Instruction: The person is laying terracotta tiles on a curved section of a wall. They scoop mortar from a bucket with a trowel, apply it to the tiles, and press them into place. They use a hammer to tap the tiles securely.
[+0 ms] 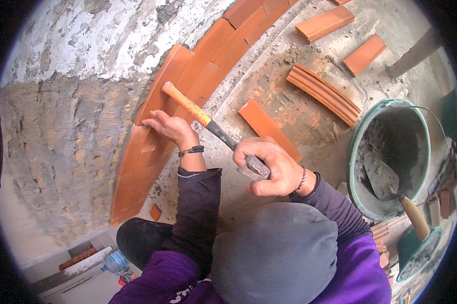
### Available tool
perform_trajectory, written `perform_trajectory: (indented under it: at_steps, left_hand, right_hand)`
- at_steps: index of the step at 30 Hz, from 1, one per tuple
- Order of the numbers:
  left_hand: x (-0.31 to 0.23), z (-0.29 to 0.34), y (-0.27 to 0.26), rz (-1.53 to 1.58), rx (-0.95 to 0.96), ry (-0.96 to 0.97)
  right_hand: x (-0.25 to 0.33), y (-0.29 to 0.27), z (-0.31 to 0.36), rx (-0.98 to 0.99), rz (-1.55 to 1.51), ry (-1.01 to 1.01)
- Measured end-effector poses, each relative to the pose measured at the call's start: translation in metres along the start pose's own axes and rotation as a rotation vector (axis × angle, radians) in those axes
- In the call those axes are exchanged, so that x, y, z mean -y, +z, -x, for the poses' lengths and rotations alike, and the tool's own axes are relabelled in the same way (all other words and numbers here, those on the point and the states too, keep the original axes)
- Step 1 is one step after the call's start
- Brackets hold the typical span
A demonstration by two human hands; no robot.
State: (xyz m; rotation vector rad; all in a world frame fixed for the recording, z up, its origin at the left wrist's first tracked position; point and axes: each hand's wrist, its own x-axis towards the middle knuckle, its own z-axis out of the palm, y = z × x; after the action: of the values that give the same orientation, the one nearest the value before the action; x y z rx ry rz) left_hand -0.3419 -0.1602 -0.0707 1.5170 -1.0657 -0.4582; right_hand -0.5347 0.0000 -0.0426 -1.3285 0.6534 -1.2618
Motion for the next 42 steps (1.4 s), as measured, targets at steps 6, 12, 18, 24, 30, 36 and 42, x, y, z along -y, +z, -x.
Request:
perform_trajectory:
  at_steps: [6, 12, 18, 24, 30, 36, 42]
  left_hand:
    - [0.000, -0.002, -0.004, -0.040, -0.022, -0.004]
    - [-0.004, -0.002, -0.002, 0.073, -0.029, -0.054]
    - [-0.032, -0.001, -0.009, 0.526, -0.159, -0.078]
    - [-0.098, 0.055, 0.005, 0.709, 0.453, -0.077]
    - [-0.143, 0.089, 0.002, 0.636, 1.004, 0.089]
    - [-0.176, 0.087, -0.030, 0.711, 1.223, 0.255]
    - [-0.202, 0.057, -0.048, 0.901, 1.266, 0.235]
  right_hand:
    - [-0.006, 0.001, -0.001, 0.012, -0.001, -0.072]
    - [-0.007, 0.000, 0.005, 0.028, 0.133, -0.042]
    - [-0.015, 0.016, 0.041, 0.024, 0.450, 0.250]
    - [-0.056, 0.051, 0.055, 0.342, 0.777, 0.366]
    - [-0.157, 0.054, 0.116, 0.115, 0.665, 0.534]
    - [-0.076, 0.035, 0.122, 0.167, 0.734, 0.787]
    - [0.000, 0.011, 0.154, -0.197, 0.483, 1.075]
